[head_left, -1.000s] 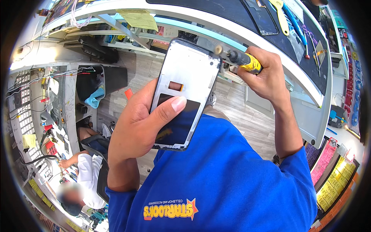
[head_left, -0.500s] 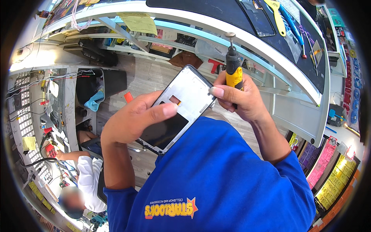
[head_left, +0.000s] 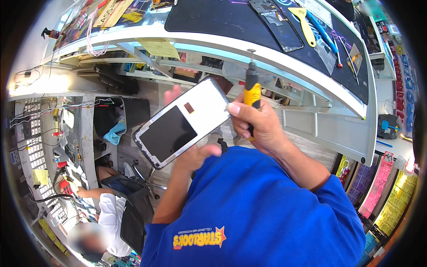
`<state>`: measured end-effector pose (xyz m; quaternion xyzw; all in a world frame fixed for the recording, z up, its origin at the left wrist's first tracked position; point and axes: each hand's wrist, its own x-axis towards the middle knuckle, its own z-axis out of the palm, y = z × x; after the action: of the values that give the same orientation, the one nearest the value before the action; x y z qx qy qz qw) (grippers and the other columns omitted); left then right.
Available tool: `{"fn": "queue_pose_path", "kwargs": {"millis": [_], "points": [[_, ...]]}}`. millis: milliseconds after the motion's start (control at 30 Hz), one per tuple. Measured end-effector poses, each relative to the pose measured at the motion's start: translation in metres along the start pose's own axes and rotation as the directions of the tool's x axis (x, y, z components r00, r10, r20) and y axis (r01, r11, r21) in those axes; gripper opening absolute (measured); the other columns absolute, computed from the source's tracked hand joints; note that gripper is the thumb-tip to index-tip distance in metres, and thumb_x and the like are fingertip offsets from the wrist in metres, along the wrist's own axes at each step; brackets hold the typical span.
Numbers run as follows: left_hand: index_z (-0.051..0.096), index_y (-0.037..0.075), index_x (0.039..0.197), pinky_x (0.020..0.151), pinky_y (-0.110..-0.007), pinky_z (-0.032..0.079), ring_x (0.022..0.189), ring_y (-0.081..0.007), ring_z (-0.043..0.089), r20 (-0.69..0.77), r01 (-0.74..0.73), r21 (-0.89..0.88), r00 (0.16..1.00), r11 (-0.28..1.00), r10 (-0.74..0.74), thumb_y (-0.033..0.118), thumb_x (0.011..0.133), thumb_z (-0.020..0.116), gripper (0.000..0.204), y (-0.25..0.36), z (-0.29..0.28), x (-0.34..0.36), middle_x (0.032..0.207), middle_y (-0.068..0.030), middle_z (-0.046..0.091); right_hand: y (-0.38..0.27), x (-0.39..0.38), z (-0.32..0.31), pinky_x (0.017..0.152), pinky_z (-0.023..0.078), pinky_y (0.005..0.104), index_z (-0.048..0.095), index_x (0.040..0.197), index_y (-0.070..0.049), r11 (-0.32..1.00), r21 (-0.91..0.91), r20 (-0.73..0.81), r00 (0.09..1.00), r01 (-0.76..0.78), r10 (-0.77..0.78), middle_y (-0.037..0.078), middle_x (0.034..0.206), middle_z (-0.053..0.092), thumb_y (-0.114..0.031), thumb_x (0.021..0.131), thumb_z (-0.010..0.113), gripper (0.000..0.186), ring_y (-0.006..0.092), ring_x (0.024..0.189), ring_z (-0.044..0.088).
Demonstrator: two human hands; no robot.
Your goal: The person disassembles a smartphone, removes the back cover and internal components, and uses a heat gun to apply heat around the screen edges. They then reassemble the phone by reconnecting internal cables and replacing the back cover.
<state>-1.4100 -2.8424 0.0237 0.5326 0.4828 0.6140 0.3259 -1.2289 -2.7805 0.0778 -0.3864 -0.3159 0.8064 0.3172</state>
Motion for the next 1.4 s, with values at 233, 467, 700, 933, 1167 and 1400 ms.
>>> {"fn": "queue_pose_path", "kwargs": {"millis": [233,467,700,933,1167,1400], "points": [[0.047,-0.002,0.148,0.104,-0.052,0.055,0.113,-0.0418,0.071,-0.349,-0.176,-0.729,0.927,0.662,-0.137,0.080,0.103,0.028,0.096,0.022,-0.003,0.025,0.111,-0.0181,0.070,0.017,-0.003,0.011,0.056,0.038,0.0275,0.069,0.091,-0.006,0.965,-0.233,0.151,0.976,-0.118,0.156,-0.005,0.066,0.052,-0.037,0.098,0.079,0.034,0.0058,0.060,0.050],[0.051,-0.003,0.145,0.097,-0.050,0.057,0.106,-0.0396,0.073,-0.282,-0.121,-0.716,0.951,0.687,-0.127,0.080,0.102,0.032,0.095,0.040,-0.037,0.044,0.106,-0.0186,0.071,0.006,-0.009,-0.012,0.063,0.049,0.0410,0.067,0.089,-0.004,0.468,-0.794,0.371,0.919,0.388,-0.132,0.014,0.074,0.063,-0.018,0.082,0.080,0.020,0.0326,0.068,0.064],[0.052,-0.005,0.143,0.098,-0.051,0.057,0.103,-0.0390,0.073,-0.257,-0.096,-0.727,0.956,0.680,-0.140,0.076,0.103,0.034,0.092,0.044,-0.034,0.052,0.104,-0.0198,0.071,0.009,-0.001,-0.007,0.066,0.051,0.0457,0.066,0.088,-0.003,0.343,-0.868,0.312,0.931,0.360,-0.189,0.017,0.078,0.065,-0.015,0.079,0.079,0.020,0.0384,0.075,0.067],[0.055,-0.004,0.141,0.093,-0.050,0.057,0.100,-0.0395,0.074,-0.263,-0.067,-0.734,0.946,0.676,-0.191,0.075,0.104,0.032,0.091,0.045,-0.039,0.054,0.102,-0.0179,0.072,0.006,0.008,-0.007,0.061,0.047,0.0392,0.066,0.087,-0.003,0.431,-0.868,0.159,0.959,0.248,-0.233,0.015,0.073,0.061,-0.024,0.088,0.084,0.028,0.0275,0.065,0.061],[0.053,-0.002,0.143,0.094,-0.052,0.057,0.101,-0.0392,0.073,-0.275,-0.078,-0.748,0.940,0.659,-0.201,0.076,0.105,0.028,0.090,0.047,-0.040,0.062,0.104,-0.0166,0.070,0.004,0.003,-0.035,0.073,0.044,0.0290,0.061,0.112,-0.007,0.736,-0.661,0.132,0.988,0.146,-0.077,0.000,0.093,0.056,-0.034,0.093,0.080,0.038,0.0114,0.082,0.052],[0.055,-0.002,0.140,0.096,-0.052,0.056,0.099,-0.0379,0.072,-0.276,-0.048,-0.731,0.933,0.680,-0.230,0.074,0.105,0.028,0.088,0.056,-0.027,0.059,0.102,-0.0158,0.069,0.010,-0.028,-0.064,0.074,0.042,0.0269,0.053,0.134,-0.009,0.933,-0.348,0.061,0.991,-0.089,0.118,0.001,0.099,0.052,-0.010,0.084,0.070,0.052,0.0104,0.087,0.053]]}}
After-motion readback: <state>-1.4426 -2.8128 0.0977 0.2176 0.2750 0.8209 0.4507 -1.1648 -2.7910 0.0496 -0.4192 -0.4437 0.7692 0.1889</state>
